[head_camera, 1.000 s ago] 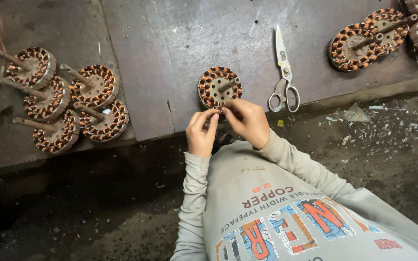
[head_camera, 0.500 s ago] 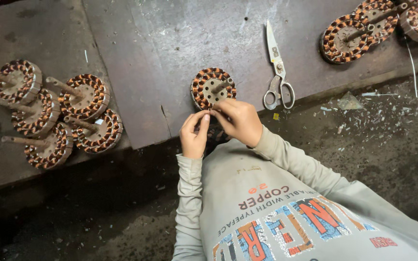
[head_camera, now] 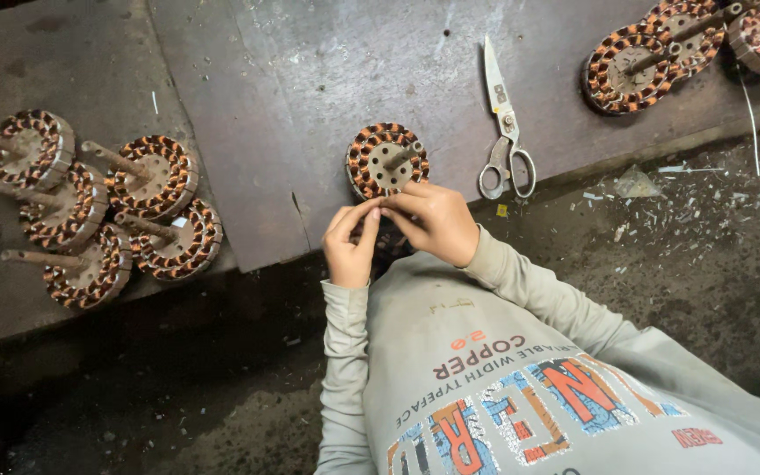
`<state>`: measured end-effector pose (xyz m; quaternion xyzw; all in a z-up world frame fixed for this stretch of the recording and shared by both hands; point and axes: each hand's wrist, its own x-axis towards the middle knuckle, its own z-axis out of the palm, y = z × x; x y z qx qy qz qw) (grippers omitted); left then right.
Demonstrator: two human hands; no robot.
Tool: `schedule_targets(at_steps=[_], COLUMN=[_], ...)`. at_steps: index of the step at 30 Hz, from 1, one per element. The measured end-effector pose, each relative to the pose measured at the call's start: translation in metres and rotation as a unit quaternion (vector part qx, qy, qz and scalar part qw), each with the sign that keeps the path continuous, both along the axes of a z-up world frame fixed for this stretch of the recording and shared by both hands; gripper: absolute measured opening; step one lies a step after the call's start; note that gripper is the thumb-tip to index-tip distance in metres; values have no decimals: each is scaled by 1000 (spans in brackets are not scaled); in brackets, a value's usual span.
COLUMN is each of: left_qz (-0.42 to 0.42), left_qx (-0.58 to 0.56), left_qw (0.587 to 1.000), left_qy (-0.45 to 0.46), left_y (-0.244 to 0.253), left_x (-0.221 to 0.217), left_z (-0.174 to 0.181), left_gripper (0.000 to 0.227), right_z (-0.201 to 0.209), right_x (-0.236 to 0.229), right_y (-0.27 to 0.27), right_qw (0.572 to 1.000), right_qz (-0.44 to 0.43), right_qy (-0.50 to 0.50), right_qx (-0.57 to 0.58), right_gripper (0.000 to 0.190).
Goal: The person inserts small white plastic pins into the slots of a copper-wound stator, then uses scissors to trim the excess length. They repeat this process on multiple stator units, stacking the finished ones on the workbench.
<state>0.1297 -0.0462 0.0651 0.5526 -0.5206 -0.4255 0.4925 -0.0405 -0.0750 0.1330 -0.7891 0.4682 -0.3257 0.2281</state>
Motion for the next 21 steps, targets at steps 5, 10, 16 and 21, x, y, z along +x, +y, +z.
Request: schedule_targets(at_steps=[5, 10, 16, 21], left_qz=[45, 148, 193, 235], left_qx=[13, 97, 115, 180], left_qw=[999, 966, 936, 905], left_qy=[-24, 186, 272, 305], left_y=[3, 5, 6, 2], left_x=[-2, -12, -31, -32], left_z=[1, -31, -61, -59], left_gripper=[18, 29, 44, 49], right_z=[-2, -12, -31, -30], right_x=[-23, -77, -144, -167], right_y=[1, -5, -26, -36], right_qw=[993, 950, 910, 896], right_qz=[-22, -177, -223, -256], right_qy=[-98, -212, -311, -306], right_qx=[69, 148, 160, 197], right_gripper=[17, 15, 15, 17])
